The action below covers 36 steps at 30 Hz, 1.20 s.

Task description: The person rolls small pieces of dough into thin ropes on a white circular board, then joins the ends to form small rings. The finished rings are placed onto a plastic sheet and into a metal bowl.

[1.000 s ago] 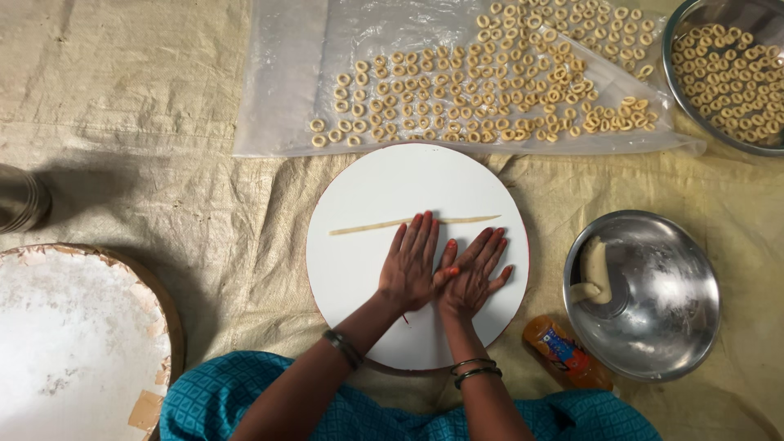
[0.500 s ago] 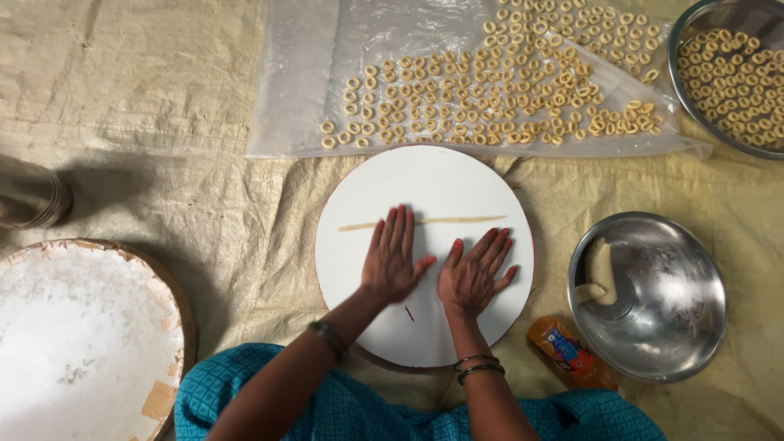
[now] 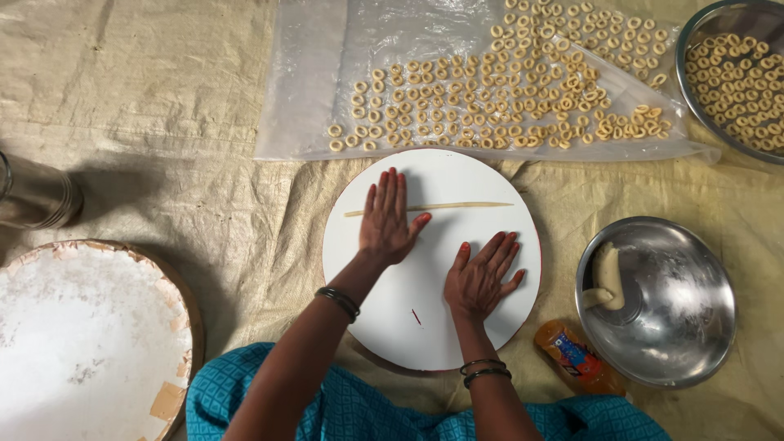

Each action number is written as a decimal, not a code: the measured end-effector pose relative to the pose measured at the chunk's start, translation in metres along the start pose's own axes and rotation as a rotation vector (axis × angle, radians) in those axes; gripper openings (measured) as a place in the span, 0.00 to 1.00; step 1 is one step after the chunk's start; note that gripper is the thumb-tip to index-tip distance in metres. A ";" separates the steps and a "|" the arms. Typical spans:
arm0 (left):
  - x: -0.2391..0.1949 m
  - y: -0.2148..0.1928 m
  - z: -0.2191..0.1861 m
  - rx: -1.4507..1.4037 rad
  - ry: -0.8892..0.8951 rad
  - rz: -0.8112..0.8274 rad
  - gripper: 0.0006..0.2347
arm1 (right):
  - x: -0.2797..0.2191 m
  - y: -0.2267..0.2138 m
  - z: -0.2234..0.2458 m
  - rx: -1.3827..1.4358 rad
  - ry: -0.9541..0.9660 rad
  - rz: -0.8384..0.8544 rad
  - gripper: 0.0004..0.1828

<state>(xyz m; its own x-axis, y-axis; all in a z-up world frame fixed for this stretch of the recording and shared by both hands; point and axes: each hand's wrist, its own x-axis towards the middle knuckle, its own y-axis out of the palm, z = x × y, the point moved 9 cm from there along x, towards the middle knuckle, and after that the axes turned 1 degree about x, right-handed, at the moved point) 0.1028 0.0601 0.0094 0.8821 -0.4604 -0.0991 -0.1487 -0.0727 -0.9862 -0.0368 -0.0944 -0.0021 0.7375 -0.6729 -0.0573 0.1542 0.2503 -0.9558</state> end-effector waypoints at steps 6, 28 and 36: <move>-0.071 0.005 -0.002 0.076 0.082 0.120 0.41 | 0.000 0.000 0.000 -0.020 0.019 0.030 0.42; -0.096 0.008 -0.013 0.106 0.046 0.204 0.42 | 0.000 0.004 -0.001 -0.038 0.018 0.036 0.43; -0.027 -0.001 0.014 0.066 -0.069 0.084 0.41 | -0.001 0.002 -0.002 -0.029 0.026 0.049 0.42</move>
<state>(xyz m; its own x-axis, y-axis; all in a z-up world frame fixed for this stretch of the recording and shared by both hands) 0.0853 0.0851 0.0114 0.8969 -0.4000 -0.1886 -0.1957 0.0234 -0.9804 -0.0385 -0.0943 -0.0047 0.7265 -0.6781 -0.1110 0.0994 0.2635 -0.9595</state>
